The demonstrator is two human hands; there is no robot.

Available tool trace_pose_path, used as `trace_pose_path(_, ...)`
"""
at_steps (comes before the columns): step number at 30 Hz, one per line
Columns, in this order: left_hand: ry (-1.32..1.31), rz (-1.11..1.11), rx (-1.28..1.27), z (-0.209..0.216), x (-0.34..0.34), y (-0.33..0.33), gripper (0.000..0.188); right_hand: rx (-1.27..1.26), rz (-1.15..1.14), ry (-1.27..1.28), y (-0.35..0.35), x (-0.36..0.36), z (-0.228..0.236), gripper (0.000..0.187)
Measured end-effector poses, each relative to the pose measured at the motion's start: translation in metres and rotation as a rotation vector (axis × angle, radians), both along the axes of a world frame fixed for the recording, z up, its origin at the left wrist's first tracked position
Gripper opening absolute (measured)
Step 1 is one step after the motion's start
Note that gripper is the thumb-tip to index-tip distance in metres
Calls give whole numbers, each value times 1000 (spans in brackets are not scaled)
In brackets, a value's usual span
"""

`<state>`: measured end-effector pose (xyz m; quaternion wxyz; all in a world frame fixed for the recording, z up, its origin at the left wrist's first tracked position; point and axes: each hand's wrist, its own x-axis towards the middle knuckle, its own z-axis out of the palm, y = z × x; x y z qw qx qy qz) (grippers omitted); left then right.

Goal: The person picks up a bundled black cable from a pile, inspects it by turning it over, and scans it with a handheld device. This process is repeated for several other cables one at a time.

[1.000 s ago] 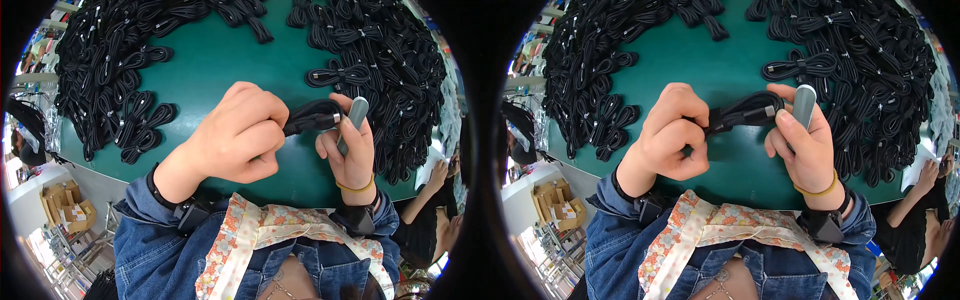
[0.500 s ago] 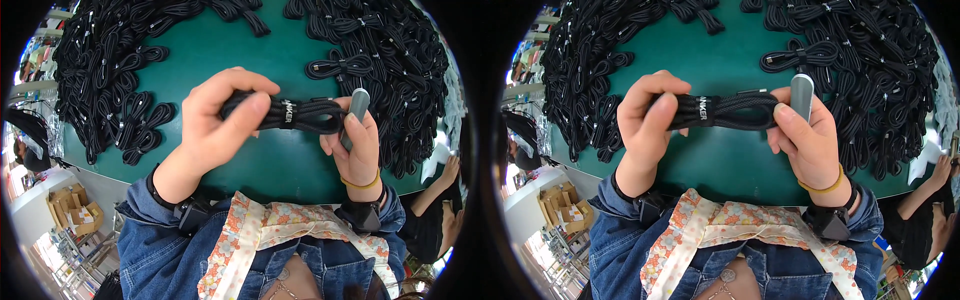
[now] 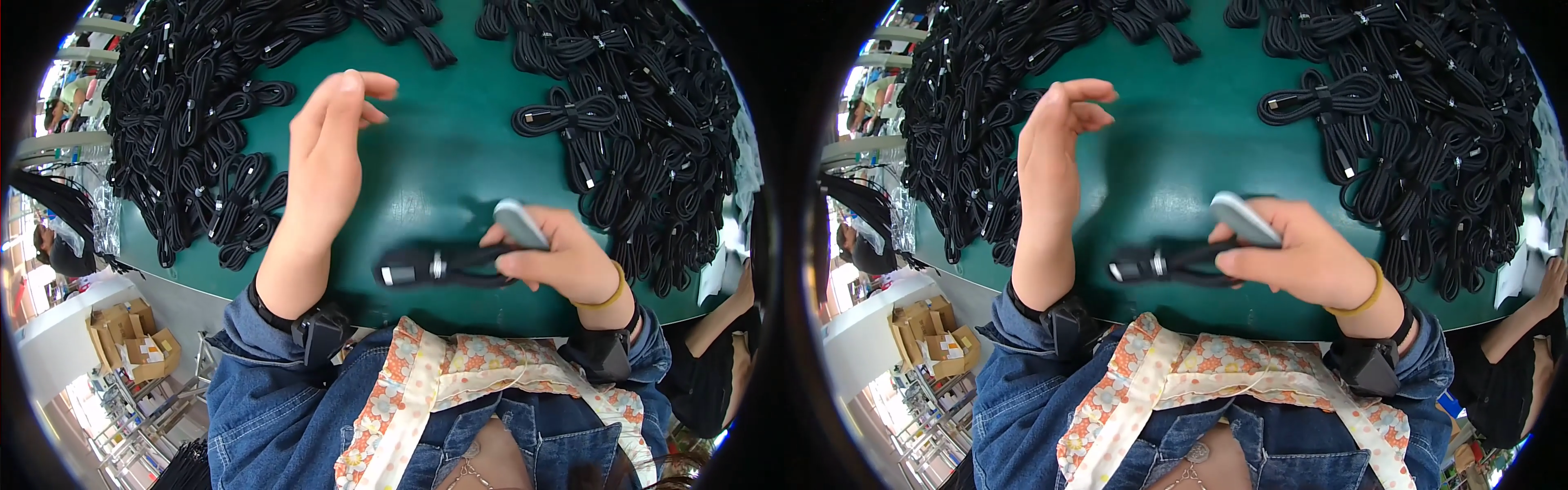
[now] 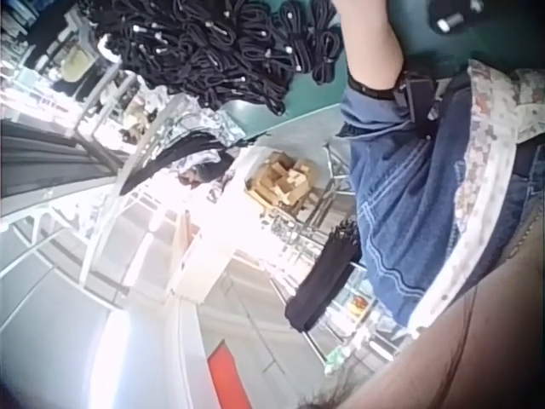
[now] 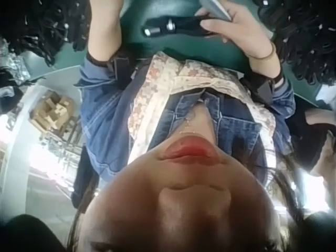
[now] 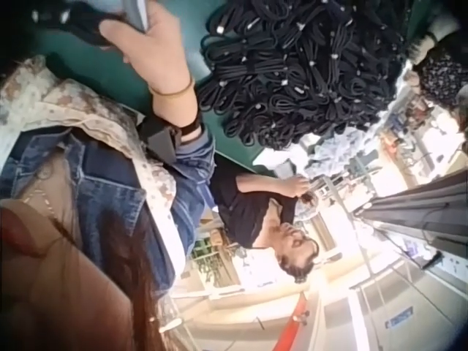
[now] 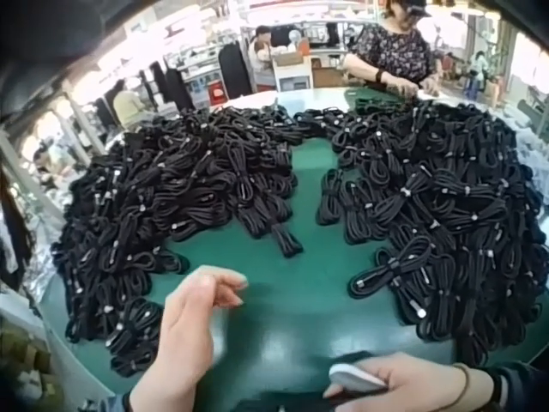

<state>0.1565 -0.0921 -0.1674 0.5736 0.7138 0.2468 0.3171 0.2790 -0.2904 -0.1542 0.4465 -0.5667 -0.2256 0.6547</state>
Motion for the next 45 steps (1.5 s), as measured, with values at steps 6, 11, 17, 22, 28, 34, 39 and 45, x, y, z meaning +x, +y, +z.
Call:
trace_pose_path(6, 111, 34, 455, -18, 11, 22, 17, 122, -474, 58, -6, 7, 2, 18)
trace_pose_path(11, 295, -155, 1006, -29, 27, 12, 44, 722, -812, 427, -9, 23, 1, 39)
trace_pose_path(17, 493, -131, 1093, -29, 31, 3, 46, 692, -622, 504, -10, 13, -13, 39)
trace_pose_path(22, 566, 175, 1076, -23, 24, 12, 20, 666, -605, 561, -11, 13, -18, 36)
trace_pose_path(28, 621, 168, 952, -24, 24, 15, 35, 659, -568, 588, -8, 10, -24, 30)
trace_pose_path(34, 48, -19, 50, -2, 9, 6, 21, 507, -710, 459, -7, 5, -16, 25)
trace_pose_path(39, -234, -348, -540, 12, -3, -17, 27, 376, -699, 74, -4, -3, -5, 32)
trace_pose_path(45, -344, -505, -571, 9, -3, -25, 35, 413, -584, 37, -3, -6, -2, 43)
